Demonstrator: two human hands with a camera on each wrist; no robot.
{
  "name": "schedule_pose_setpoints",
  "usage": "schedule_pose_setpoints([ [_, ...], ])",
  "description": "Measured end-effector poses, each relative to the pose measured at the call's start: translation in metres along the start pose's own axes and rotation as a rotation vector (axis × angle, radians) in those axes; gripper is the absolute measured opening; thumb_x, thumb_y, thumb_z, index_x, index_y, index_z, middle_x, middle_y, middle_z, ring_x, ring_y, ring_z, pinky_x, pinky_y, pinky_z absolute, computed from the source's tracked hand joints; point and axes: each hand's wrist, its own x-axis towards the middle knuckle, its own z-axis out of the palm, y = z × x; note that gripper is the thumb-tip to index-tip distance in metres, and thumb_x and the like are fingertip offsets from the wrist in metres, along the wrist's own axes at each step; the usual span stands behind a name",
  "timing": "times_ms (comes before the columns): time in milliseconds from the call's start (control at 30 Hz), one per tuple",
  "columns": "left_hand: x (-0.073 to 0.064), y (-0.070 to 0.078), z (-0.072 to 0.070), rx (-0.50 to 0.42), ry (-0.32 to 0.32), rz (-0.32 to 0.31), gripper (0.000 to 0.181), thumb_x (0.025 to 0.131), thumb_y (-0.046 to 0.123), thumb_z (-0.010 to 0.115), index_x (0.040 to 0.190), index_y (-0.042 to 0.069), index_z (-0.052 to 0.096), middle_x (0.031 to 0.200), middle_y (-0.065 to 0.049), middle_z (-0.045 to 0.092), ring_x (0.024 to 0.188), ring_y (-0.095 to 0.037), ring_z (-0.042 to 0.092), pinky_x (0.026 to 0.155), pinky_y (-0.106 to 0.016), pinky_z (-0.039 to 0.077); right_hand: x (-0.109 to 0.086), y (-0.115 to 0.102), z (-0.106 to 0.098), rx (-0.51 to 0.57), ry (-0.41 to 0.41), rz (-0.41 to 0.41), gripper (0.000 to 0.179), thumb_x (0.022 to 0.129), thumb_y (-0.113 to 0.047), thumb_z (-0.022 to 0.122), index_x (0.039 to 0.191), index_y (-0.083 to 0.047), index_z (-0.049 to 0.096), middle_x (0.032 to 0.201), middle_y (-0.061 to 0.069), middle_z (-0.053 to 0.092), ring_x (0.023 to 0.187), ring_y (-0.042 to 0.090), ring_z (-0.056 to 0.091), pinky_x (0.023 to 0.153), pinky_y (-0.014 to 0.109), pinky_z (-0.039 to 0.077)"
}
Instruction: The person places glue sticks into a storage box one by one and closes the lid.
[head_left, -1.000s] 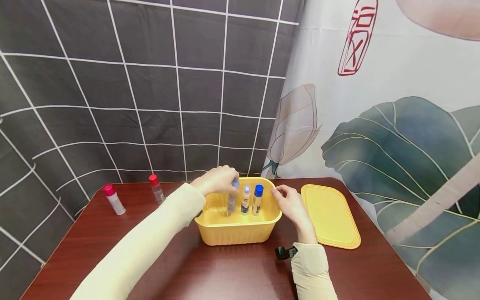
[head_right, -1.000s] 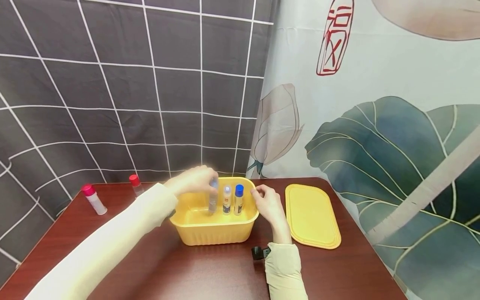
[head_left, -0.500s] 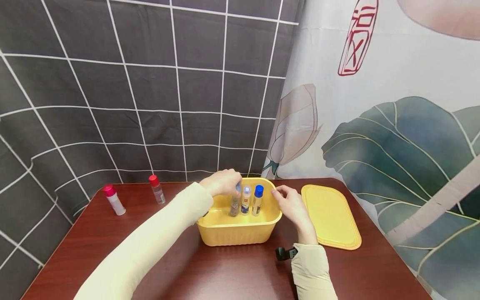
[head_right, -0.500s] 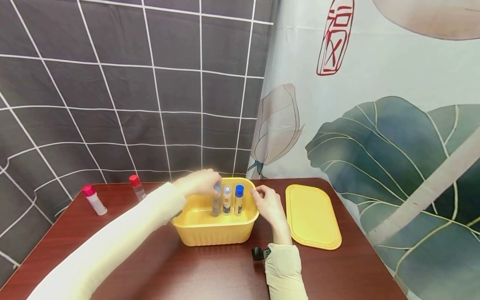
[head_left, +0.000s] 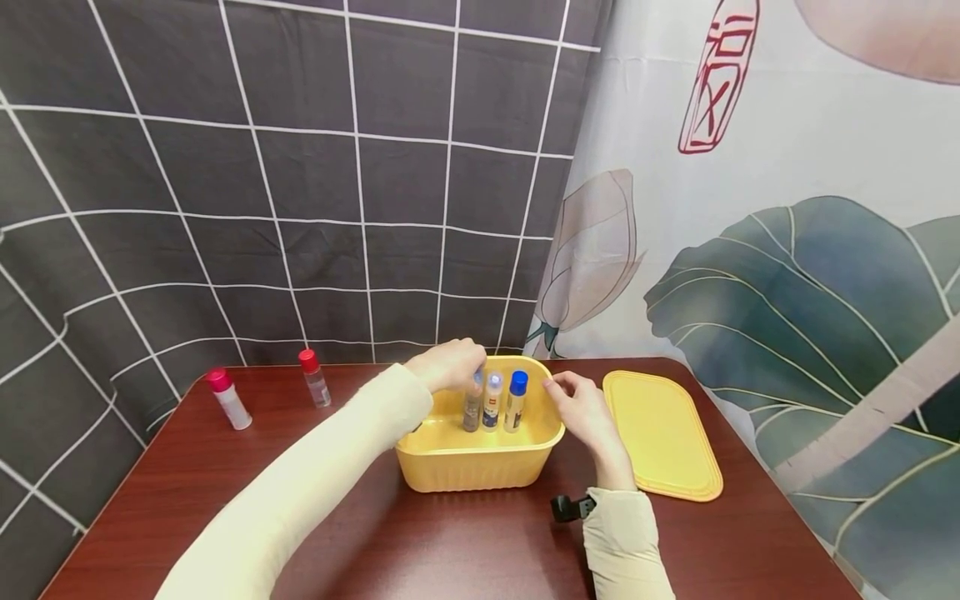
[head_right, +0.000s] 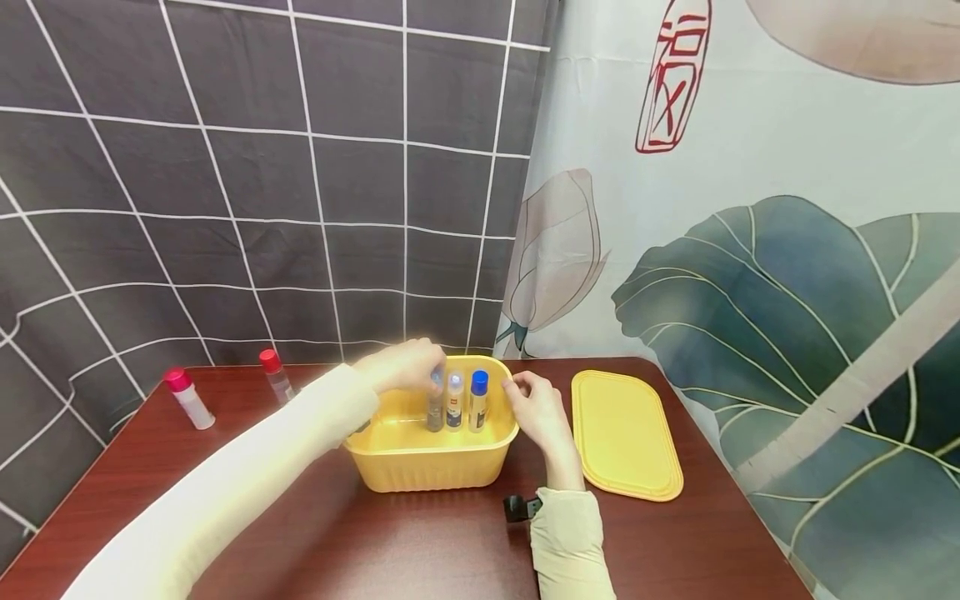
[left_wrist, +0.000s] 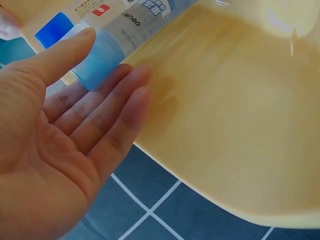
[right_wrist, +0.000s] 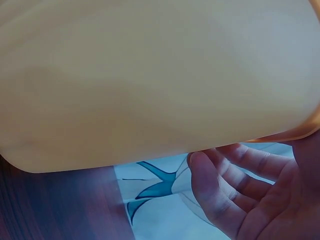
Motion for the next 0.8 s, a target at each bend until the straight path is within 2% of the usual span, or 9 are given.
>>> schedule_pose_setpoints([
  [233, 0.0018, 0.0001, 0.0013, 0.014, -0.003, -0.007, 0.019, 0.071, 0.023, 0.071, 0.083, 0.013, 0.061, 0.072, 0.003, 0.055, 0.064, -0.014, 0.053, 0.056, -0.026, 0.043, -0.0001, 0.0005, -0.0001, 0.01, 0.001, 0.001, 0.03, 0.087, -0.036, 0.051, 0.101, -0.011, 0.06, 0.088, 0.005, 0.06, 0.075, 0.019, 0.056, 0.068, 0.034, 0.049],
  [567, 0.0008, -0.003, 0.0005, -0.037, -0.045, -0.038, 0.018, 0.07, 0.022, 0.072, 0.081, 0.015, 0.06, 0.072, 0.004, 0.055, 0.064, -0.014, 0.053, 0.055, -0.028, 0.044, 0.0013, -0.0002, 0.0001, 0.01, -0.004, -0.005, 0.03, 0.087, -0.037, 0.051, 0.1, -0.012, 0.06, 0.089, 0.006, 0.06, 0.076, 0.019, 0.056, 0.068, 0.033, 0.048],
  [800, -0.0033, 0.0005, -0.0032, -0.058, -0.089, -0.079, 0.03, 0.07, 0.029, 0.073, 0.092, 0.013, 0.061, 0.077, 0.003, 0.055, 0.07, -0.013, 0.053, 0.061, -0.029, 0.044, -0.0007, -0.0012, -0.0008, 0.012, -0.003, -0.002, 0.03, 0.087, -0.036, 0.051, 0.101, -0.011, 0.06, 0.088, 0.006, 0.06, 0.076, 0.019, 0.056, 0.069, 0.033, 0.049],
])
